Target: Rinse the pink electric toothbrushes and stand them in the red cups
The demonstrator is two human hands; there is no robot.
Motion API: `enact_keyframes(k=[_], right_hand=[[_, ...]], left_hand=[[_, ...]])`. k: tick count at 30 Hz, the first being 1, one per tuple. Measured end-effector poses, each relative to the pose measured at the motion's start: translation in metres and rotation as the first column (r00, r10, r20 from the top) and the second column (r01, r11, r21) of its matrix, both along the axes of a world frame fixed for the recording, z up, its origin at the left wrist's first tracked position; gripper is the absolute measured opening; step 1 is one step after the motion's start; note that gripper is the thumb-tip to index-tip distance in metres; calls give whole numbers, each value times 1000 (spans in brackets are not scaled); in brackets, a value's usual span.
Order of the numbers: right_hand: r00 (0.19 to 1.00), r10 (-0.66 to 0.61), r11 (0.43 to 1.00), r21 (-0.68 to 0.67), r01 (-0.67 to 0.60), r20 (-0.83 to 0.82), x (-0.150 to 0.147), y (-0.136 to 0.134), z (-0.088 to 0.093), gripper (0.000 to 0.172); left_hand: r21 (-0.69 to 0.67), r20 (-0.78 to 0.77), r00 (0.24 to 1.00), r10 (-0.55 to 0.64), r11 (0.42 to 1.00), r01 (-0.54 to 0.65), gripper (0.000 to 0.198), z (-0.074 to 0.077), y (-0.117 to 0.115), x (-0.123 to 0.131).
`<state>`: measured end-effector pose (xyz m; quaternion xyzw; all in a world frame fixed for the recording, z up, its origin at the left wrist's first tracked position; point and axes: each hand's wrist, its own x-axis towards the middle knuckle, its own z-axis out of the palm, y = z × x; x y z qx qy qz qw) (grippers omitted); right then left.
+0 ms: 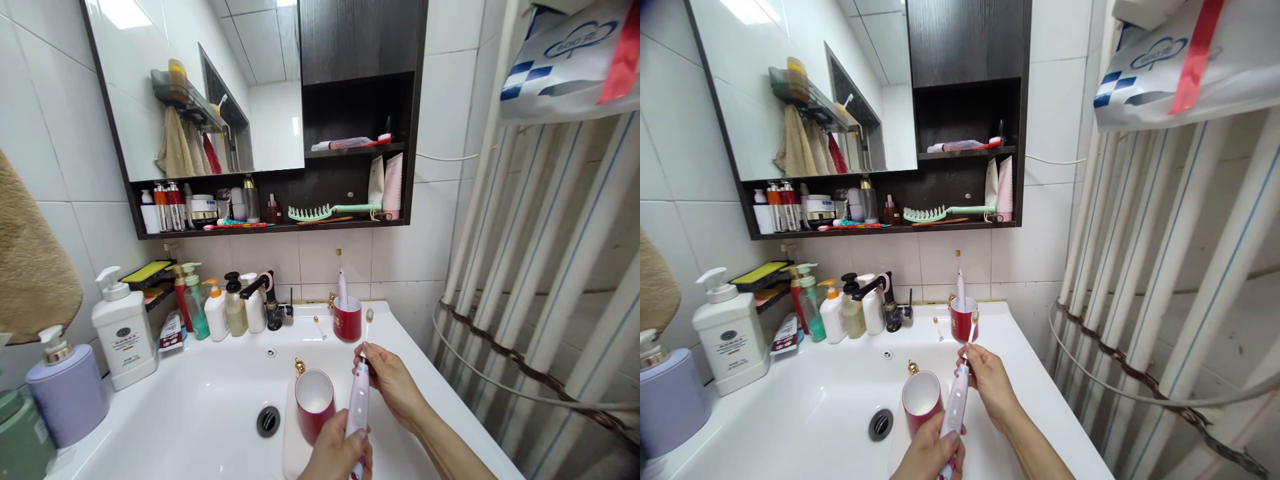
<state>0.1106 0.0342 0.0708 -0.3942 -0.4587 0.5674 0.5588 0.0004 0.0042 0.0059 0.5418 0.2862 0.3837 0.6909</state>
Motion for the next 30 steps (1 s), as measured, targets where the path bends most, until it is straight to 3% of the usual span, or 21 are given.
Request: enact_keyframes(k=[30], right_hand=[[999, 7, 1000, 1, -7, 41, -3, -2, 0, 26]], left_hand=[[-1, 29, 1000, -5, 1000, 5, 46, -1, -1, 1]])
